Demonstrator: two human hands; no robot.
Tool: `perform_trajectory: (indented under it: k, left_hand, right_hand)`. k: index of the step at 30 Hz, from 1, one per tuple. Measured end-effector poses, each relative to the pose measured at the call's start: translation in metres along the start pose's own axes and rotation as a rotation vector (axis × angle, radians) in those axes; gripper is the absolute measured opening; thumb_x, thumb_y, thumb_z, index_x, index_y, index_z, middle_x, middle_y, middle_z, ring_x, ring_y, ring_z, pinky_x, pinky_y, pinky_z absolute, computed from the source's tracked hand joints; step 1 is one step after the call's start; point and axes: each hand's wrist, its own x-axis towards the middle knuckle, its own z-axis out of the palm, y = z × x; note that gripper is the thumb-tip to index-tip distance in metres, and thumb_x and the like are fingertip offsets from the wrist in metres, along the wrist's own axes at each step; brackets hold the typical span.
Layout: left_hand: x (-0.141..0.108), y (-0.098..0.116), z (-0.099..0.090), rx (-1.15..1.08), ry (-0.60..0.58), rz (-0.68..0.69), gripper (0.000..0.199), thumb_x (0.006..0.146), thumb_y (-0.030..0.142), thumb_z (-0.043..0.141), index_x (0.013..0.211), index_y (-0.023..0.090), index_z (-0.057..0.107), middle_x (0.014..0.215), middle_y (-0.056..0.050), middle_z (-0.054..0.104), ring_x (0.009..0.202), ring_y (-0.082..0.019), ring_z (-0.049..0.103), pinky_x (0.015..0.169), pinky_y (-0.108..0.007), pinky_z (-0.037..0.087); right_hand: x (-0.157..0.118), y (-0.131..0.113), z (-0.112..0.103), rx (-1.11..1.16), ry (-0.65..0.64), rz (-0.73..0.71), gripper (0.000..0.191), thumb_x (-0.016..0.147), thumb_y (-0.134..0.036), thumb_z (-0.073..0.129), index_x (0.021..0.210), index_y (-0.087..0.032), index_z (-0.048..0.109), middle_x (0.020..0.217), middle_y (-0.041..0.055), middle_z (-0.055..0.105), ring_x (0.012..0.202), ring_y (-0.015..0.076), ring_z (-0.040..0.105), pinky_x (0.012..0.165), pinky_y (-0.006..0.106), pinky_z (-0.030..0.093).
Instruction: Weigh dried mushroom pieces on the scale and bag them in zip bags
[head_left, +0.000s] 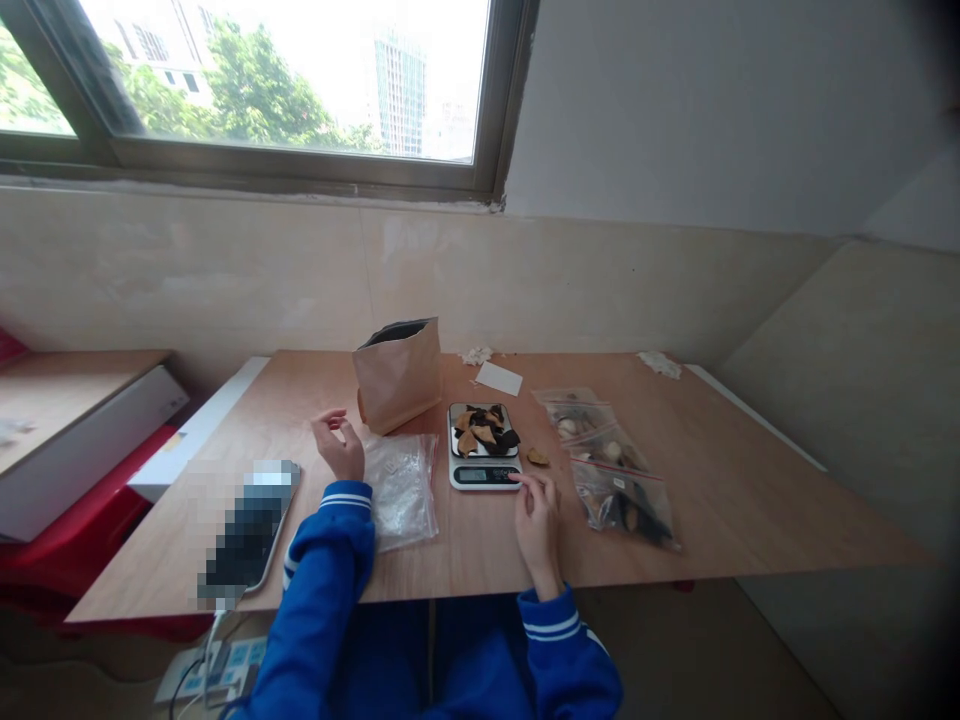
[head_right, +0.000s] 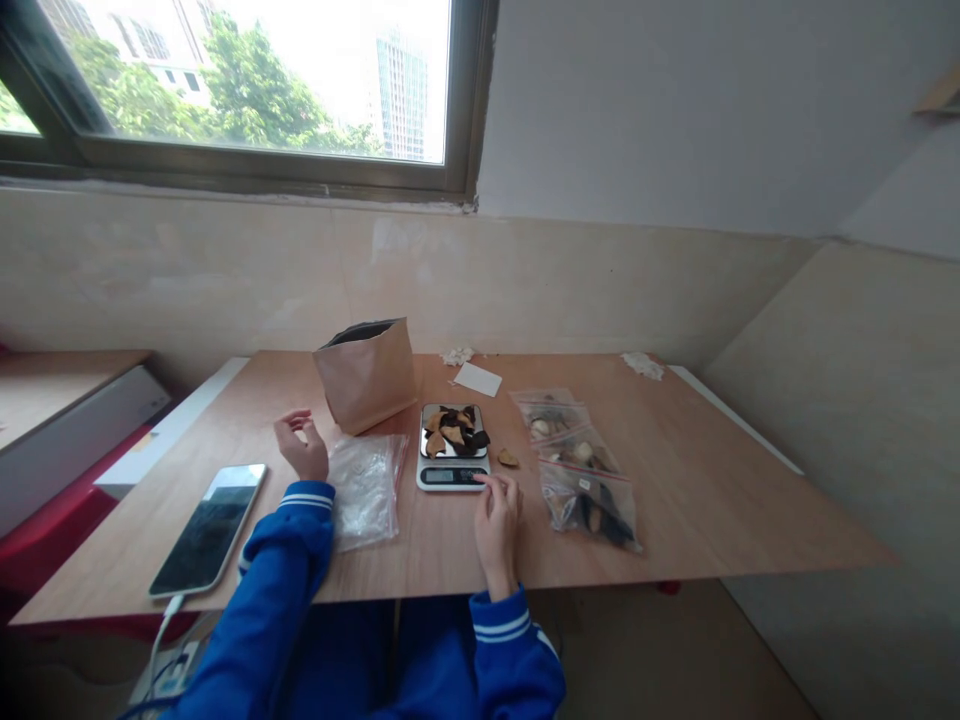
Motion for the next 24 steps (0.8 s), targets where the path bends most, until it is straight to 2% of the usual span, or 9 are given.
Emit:
perform_trajectory:
  k: [3, 7, 9, 11, 13, 15, 20, 24]
  left_hand:
    - [0.002, 0.031, -0.012, 0.018, -0.188, 0.059, 0.014, 0.085, 0.024, 0.044, 0.091, 0.018, 0.055, 0.091, -0.006, 0.059, 0.080, -0.017, 0.056, 0.076, -0.031, 0.046]
    - [-0.015, 0.066, -0.033, 0.146, -0.605, -0.188, 0.020, 0.088, 0.034, 0.043, 0.093, 0.019, 0.056, 0.085, -0.004, 0.064, 0.072, -0.018, 0.059, 0.069, -0.031, 0.045]
    - [-0.033, 0.073, -0.042, 0.297, -0.811, -0.297, 0.025, 0.087, 0.041, 0.044, 0.080, 0.019, 0.054, 0.073, -0.005, 0.062, 0.071, -0.021, 0.060, 0.068, -0.032, 0.043]
    - [-0.054, 0.075, -0.047, 0.414, -0.974, -0.324, 0.030, 0.086, 0.048, 0.045, 0.077, 0.020, 0.053, 0.068, -0.005, 0.062, 0.070, -0.022, 0.061, 0.066, -0.032, 0.041]
    - [-0.070, 0.074, -0.049, 0.515, -1.019, -0.271, 0.035, 0.087, 0.052, 0.043, 0.077, 0.019, 0.054, 0.072, -0.007, 0.063, 0.074, -0.024, 0.062, 0.067, -0.033, 0.041]
    - [-0.081, 0.076, -0.048, 0.622, -1.001, -0.196, 0.039, 0.088, 0.053, 0.041, 0.076, 0.019, 0.054, 0.081, -0.010, 0.064, 0.082, -0.026, 0.062, 0.071, -0.035, 0.040]
    - [-0.087, 0.088, -0.045, 0.842, -0.980, -0.052, 0.048, 0.086, 0.060, 0.042, 0.078, 0.017, 0.059, 0.093, -0.014, 0.063, 0.095, -0.032, 0.059, 0.076, -0.039, 0.039]
    - [-0.091, 0.089, -0.044, 0.887, -0.967, 0.007, 0.048, 0.086, 0.061, 0.043, 0.081, 0.017, 0.061, 0.097, -0.015, 0.062, 0.096, -0.033, 0.058, 0.072, -0.039, 0.038]
  right_hand:
    - [0.002, -0.002, 0.001, 0.006, 0.007, 0.001, 0.027, 0.091, -0.018, 0.041, 0.094, -0.019, 0.067, 0.096, 0.0097, 0.055, 0.095, 0.0244, 0.056, 0.088, 0.042, 0.045]
    - [0.004, -0.006, 0.004, 0.013, 0.052, 0.022, 0.027, 0.090, -0.018, 0.040, 0.093, -0.018, 0.067, 0.095, 0.0099, 0.057, 0.095, 0.0246, 0.057, 0.088, 0.042, 0.045]
    - [0.004, -0.006, 0.005, 0.017, 0.059, 0.044, 0.026, 0.090, -0.017, 0.040, 0.095, -0.018, 0.066, 0.096, 0.0100, 0.057, 0.094, 0.0246, 0.057, 0.087, 0.042, 0.045]
    - [0.005, -0.006, 0.005, 0.013, 0.061, 0.057, 0.026, 0.090, -0.017, 0.040, 0.096, -0.018, 0.065, 0.096, 0.0099, 0.057, 0.095, 0.0245, 0.057, 0.087, 0.042, 0.045]
    - [0.004, -0.006, 0.004, 0.008, 0.066, 0.065, 0.026, 0.091, -0.017, 0.040, 0.097, -0.018, 0.065, 0.096, 0.0098, 0.057, 0.095, 0.0242, 0.057, 0.087, 0.041, 0.045]
    - [0.003, -0.006, 0.003, 0.009, 0.072, 0.070, 0.026, 0.091, -0.018, 0.040, 0.097, -0.018, 0.065, 0.096, 0.0098, 0.057, 0.095, 0.0239, 0.057, 0.086, 0.041, 0.045]
    - [0.000, -0.010, 0.001, 0.022, 0.045, 0.058, 0.026, 0.093, -0.019, 0.038, 0.097, -0.019, 0.064, 0.097, 0.0093, 0.057, 0.096, 0.0234, 0.056, 0.088, 0.040, 0.045]
    - [0.026, -0.011, 0.000, 0.051, 0.029, 0.046, 0.025, 0.093, -0.022, 0.040, 0.100, -0.020, 0.064, 0.100, 0.0107, 0.057, 0.099, 0.0241, 0.055, 0.088, 0.039, 0.046]
